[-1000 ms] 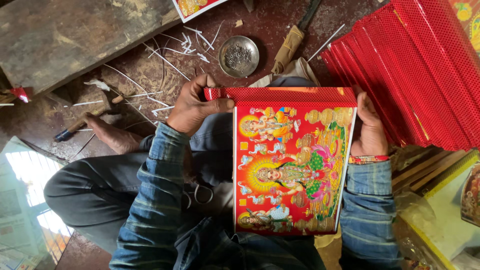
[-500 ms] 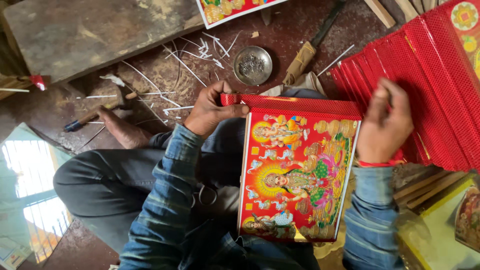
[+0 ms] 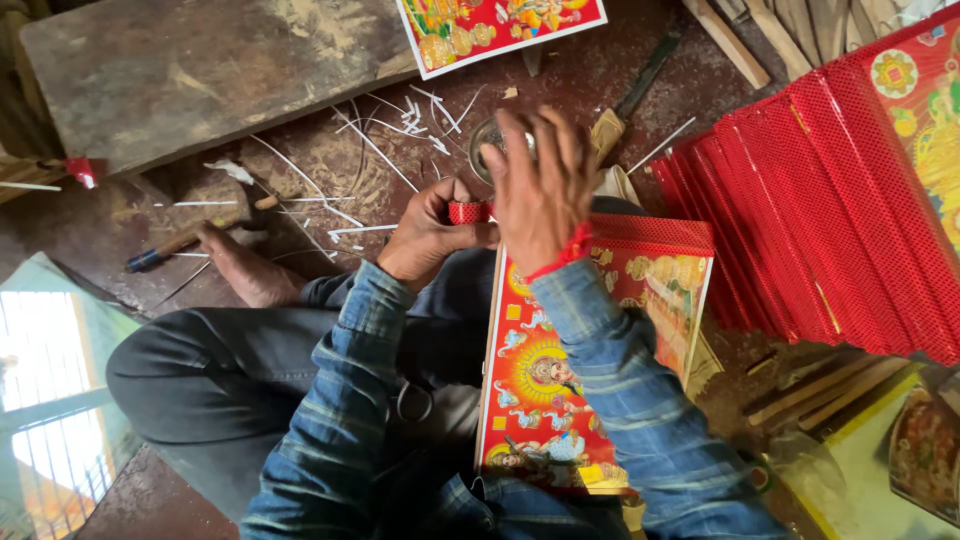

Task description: The person sits on the floor and frames printed pictures of Hindu deities by attaching red mesh borders. Using shears, the person cuts strips of red mesh, folds them over the edges of the picture, and secures them with staples from a handheld stapler. The person repeats this process for multiple pictures, handling each one individually.

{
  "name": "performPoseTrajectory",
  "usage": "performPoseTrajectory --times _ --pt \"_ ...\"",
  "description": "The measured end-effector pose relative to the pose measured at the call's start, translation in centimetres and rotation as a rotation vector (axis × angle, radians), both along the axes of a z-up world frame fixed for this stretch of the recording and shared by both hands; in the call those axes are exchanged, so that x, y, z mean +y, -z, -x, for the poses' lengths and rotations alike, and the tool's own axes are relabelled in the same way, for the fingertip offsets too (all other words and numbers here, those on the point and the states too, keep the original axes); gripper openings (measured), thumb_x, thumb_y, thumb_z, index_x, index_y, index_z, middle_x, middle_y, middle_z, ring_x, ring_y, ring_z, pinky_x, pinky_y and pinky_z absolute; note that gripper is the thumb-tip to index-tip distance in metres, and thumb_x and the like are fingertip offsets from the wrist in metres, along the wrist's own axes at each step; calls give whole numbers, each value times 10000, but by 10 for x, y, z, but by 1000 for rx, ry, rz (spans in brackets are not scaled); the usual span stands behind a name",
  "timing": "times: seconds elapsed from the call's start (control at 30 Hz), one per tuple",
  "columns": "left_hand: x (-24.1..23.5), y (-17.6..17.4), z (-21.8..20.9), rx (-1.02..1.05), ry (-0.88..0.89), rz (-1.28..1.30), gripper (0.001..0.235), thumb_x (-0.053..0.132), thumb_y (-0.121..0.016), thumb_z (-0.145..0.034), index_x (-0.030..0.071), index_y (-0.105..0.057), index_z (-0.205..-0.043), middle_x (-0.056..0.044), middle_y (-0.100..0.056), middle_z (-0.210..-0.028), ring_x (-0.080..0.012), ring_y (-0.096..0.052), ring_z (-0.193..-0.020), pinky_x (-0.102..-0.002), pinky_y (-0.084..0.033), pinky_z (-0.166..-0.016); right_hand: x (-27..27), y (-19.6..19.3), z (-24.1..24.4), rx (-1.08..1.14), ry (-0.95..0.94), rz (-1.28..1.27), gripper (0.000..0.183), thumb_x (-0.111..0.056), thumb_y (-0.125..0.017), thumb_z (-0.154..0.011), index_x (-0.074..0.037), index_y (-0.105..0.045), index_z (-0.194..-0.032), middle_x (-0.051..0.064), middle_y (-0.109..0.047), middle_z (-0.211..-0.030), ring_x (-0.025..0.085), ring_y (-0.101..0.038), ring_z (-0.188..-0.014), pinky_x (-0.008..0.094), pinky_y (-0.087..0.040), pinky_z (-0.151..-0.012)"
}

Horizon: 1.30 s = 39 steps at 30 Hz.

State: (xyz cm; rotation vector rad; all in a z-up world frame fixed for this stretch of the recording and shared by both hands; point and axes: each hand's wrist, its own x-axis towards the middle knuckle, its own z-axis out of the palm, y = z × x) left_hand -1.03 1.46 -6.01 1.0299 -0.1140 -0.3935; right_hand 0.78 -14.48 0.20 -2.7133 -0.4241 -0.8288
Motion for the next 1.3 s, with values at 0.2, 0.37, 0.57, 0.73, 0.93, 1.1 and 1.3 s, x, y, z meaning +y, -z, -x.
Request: performPoseTrajectory --times 0.2,0.37,0.57,0.73,0.93,1.1,1.3 --pt "-1 -3 0 95 28 76 334 -123 -772 -780 95 -524 -828 -28 -674 -856 -159 -734 -862 -341 -639 -845 -95 5 18 77 196 153 283 -348 -601 -1136 -136 -647 -1319 83 -685 -1205 302 -572 -1267 532 -445 -951" --pt "-1 -10 0 59 15 2 336 -133 -795 -781 87 -552 -853 -28 -682 -875 -144 -719 -860 -329 -631 -847 -185 6 27 39 281 109 214 -259 -514 -1216 -107 -658 -1260 103 -688 -1215 316 -600 -1246 494 -501 -1035" --pt "0 -11 1 33 11 11 363 -136 -799 -786 93 -523 -842 2 -637 -850 -125 -693 -850 -337 -631 -860 -171 2 26 60 312 10 217 -185 -608 -1105 -114 -677 -1299 129 -699 -1148 350 -621 -1074 501 -508 -873" --pt "-3 -7 2 60 26 2 331 -132 -765 -811 91 -523 -848 -11 -637 -836 -148 -696 -834 -339 -619 -826 -66 -19 21 115 177 -60 176 -230 -748 -1005 -172 -641 -1131 88 -647 -1061 311 -619 -1035 477 -508 -822" --pt "2 -6 3 138 26 52 329 -148 -744 -787 83 -518 -852 -33 -654 -861 -162 -706 -843 -378 -633 -833 3 -8 11 -10 0 -83 322 -303 -700 -1020 -135 -637 -1287 90 -643 -1122 303 -585 -1197 499 -514 -982" --pt "0 5 3 103 25 78 355 -150 -753 -816 87 -492 -851 -12 -613 -846 -166 -712 -850 -385 -637 -835 -86 -10 22 215 201 40 369 -123 -673 -883 -45 -671 -1244 146 -666 -1076 366 -598 -1053 496 -501 -814" --pt "-2 10 2 22 19 35 367 -145 -791 -809 79 -506 -868 -2 -592 -852 -136 -661 -845 -353 -612 -817 -210 -1 51 150 405 -60 212 -236 -558 -1224 -96 -702 -1292 158 -722 -957 354 -705 -854 483 -543 -743"
